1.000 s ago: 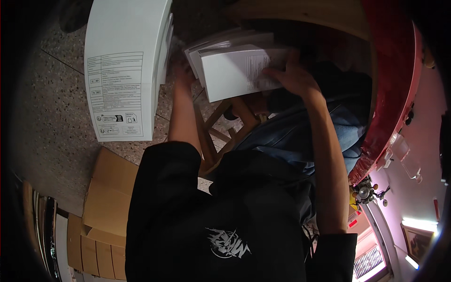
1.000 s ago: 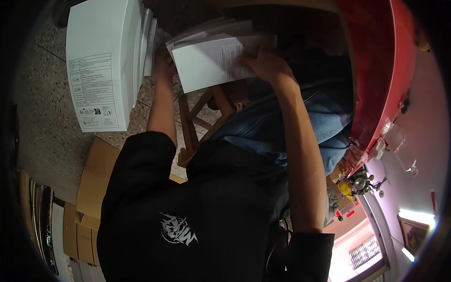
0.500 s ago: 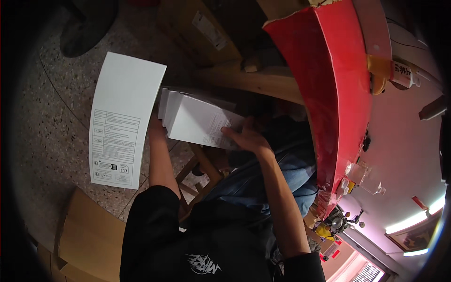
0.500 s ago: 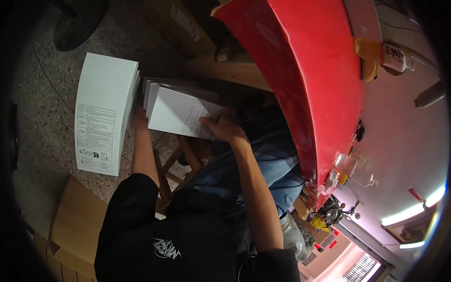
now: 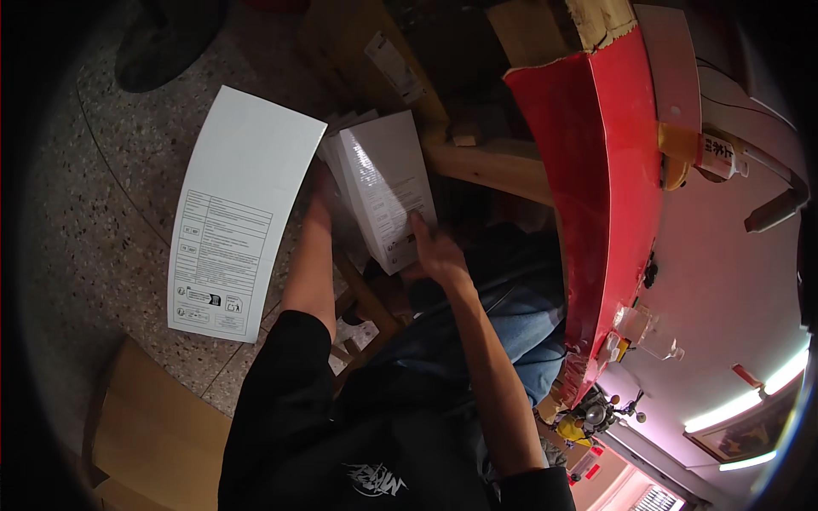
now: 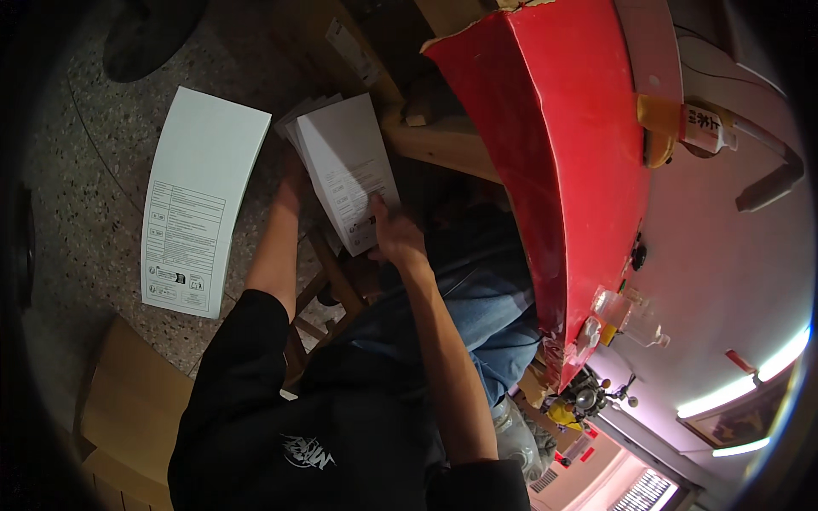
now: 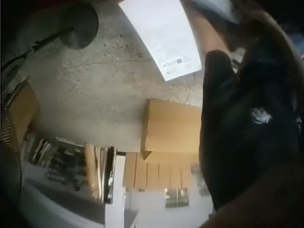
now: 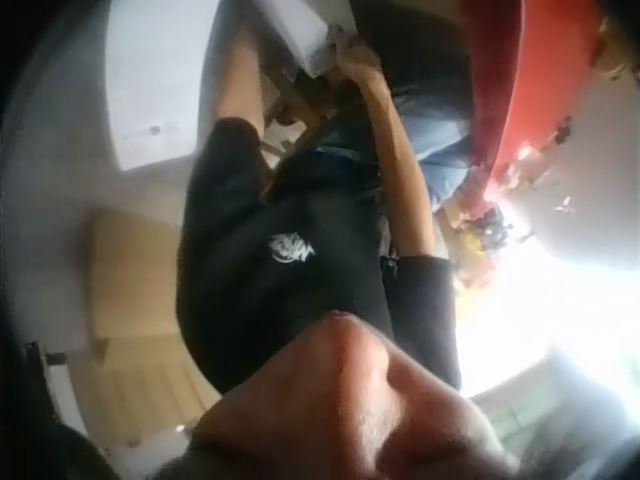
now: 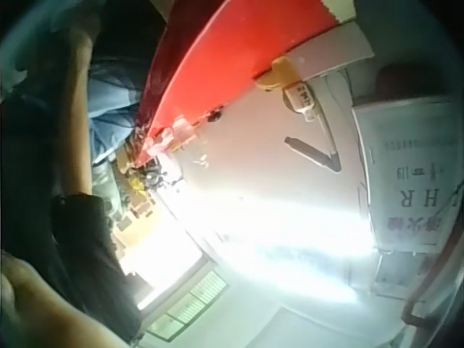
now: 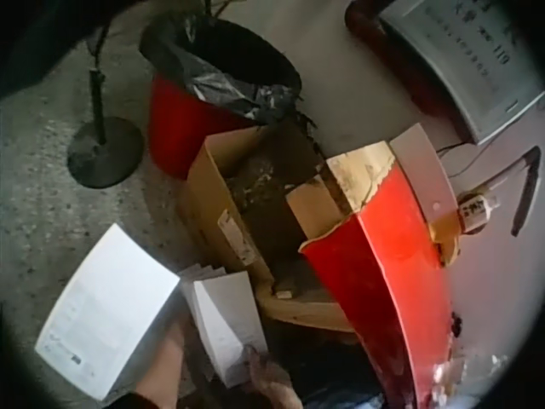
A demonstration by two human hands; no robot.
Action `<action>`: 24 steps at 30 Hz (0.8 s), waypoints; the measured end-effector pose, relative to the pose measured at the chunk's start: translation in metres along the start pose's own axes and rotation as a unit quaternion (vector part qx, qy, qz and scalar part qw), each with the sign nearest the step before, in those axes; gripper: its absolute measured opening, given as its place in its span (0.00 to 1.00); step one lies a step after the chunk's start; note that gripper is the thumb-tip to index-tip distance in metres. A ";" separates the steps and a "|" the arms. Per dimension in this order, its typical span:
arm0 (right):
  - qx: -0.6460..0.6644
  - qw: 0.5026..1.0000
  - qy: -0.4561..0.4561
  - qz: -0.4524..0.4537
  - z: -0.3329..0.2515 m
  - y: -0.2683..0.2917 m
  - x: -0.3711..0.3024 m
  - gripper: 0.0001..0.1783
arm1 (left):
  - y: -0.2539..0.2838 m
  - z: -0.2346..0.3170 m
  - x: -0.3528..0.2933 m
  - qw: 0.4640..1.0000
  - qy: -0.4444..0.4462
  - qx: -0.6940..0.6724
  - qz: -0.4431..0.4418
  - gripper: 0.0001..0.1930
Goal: Cleaning a pair of red shoes with a cloth and cleaning fluid before packaging them into a box.
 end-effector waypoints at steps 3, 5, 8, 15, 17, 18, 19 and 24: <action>0.032 0.993 0.073 0.084 0.000 0.025 0.000 0.49 | 0.004 -0.007 0.011 0.998 0.040 0.017 0.041 0.27; 0.084 0.985 0.129 0.077 -0.018 0.009 0.006 0.44 | 0.080 0.000 0.016 0.996 0.020 0.017 0.081 0.27; -0.019 0.983 0.178 -0.046 -0.056 -0.068 0.002 0.42 | 0.244 0.080 -0.046 0.974 -0.061 -0.040 0.214 0.28; -0.373 0.905 0.096 0.183 -0.053 0.004 -0.027 0.30 | 0.182 -0.078 -0.199 0.856 0.121 -0.450 0.222 0.20; -0.293 0.901 0.269 0.170 -0.117 -0.014 -0.077 0.22 | 0.212 -0.046 -0.223 0.867 0.079 -0.434 0.232 0.20; -0.193 0.895 0.380 0.134 -0.148 -0.022 -0.109 0.18 | 0.218 -0.030 -0.227 0.881 0.063 -0.404 0.239 0.20; -0.195 0.843 0.483 0.133 -0.180 -0.033 -0.147 0.18 | 0.217 -0.017 -0.226 0.893 0.053 -0.380 0.236 0.20; -0.388 0.630 0.668 0.079 -0.231 -0.136 -0.218 0.35 | 0.218 0.009 -0.209 0.914 0.033 -0.346 0.210 0.20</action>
Point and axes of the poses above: each hand's wrist, its own x-axis towards the middle knuckle, its own y-axis out of the back of the hand, z = x × y, the point moved 9 cm from there along x, towards the middle knuckle, and after that the axes turned 8 degrees about -z, right-handed, at the moved point
